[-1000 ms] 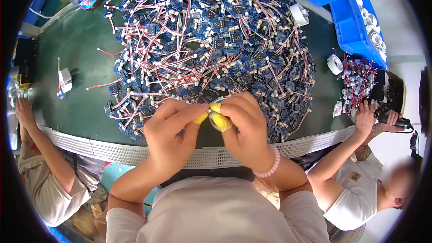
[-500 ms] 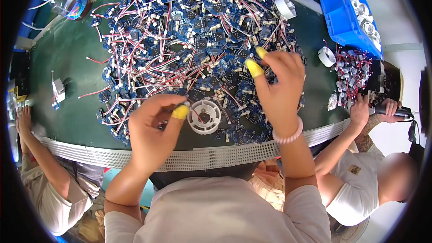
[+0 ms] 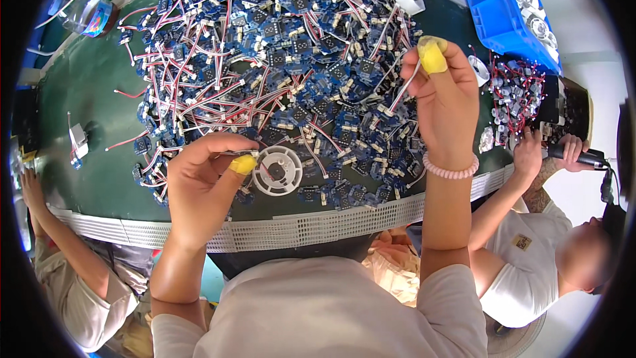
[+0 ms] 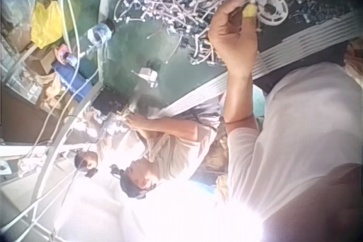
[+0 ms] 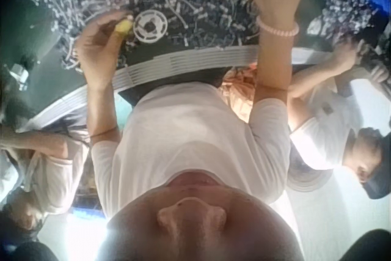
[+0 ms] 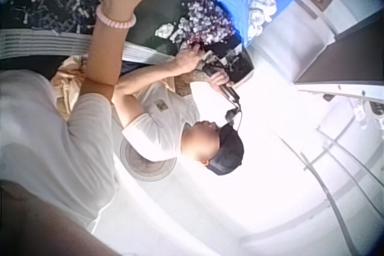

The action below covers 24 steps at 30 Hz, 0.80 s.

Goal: Assembling small electronic circuit boards with wires on a factory production line.

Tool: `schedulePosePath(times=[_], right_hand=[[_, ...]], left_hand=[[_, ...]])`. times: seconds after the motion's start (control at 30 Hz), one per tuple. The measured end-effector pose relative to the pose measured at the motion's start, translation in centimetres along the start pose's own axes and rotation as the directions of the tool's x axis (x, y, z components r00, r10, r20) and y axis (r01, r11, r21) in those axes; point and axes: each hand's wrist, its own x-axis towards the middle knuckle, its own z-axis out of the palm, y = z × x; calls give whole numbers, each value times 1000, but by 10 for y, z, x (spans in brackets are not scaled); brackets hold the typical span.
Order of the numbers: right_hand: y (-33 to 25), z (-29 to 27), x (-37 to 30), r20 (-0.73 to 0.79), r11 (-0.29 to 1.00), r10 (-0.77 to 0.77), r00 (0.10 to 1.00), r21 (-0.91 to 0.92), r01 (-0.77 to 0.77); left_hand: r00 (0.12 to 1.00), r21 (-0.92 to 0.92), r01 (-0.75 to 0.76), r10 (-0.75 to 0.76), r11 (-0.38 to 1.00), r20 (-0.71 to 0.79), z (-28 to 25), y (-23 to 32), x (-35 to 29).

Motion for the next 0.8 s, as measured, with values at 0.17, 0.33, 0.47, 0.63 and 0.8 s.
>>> schedulePosePath(times=[0.17, 0.33, 0.47, 0.63, 0.8], right_hand=[[1, 0, 2, 161, 54, -580, 798, -970, 236], [37, 47, -13, 642, 11, -283, 712, -740, 672], [64, 74, -5, 742, -6, -41, 670, -670, 742], [65, 71, 1, 741, 260, -46, 670, -639, 724], [41, 68, -13, 499, 546, -58, 865, -709, 446]], left_hand=[[1000, 16, 2, -2, 1000, -15, -3, 0, -9], [995, 47, 8, -3, 999, -104, 1, -5, -21], [996, 119, -5, 16, 993, -90, 3, -8, -25], [995, 138, -30, 43, 990, -90, -2, -8, -24], [996, 110, -34, 43, 993, -75, -7, -9, -20]])
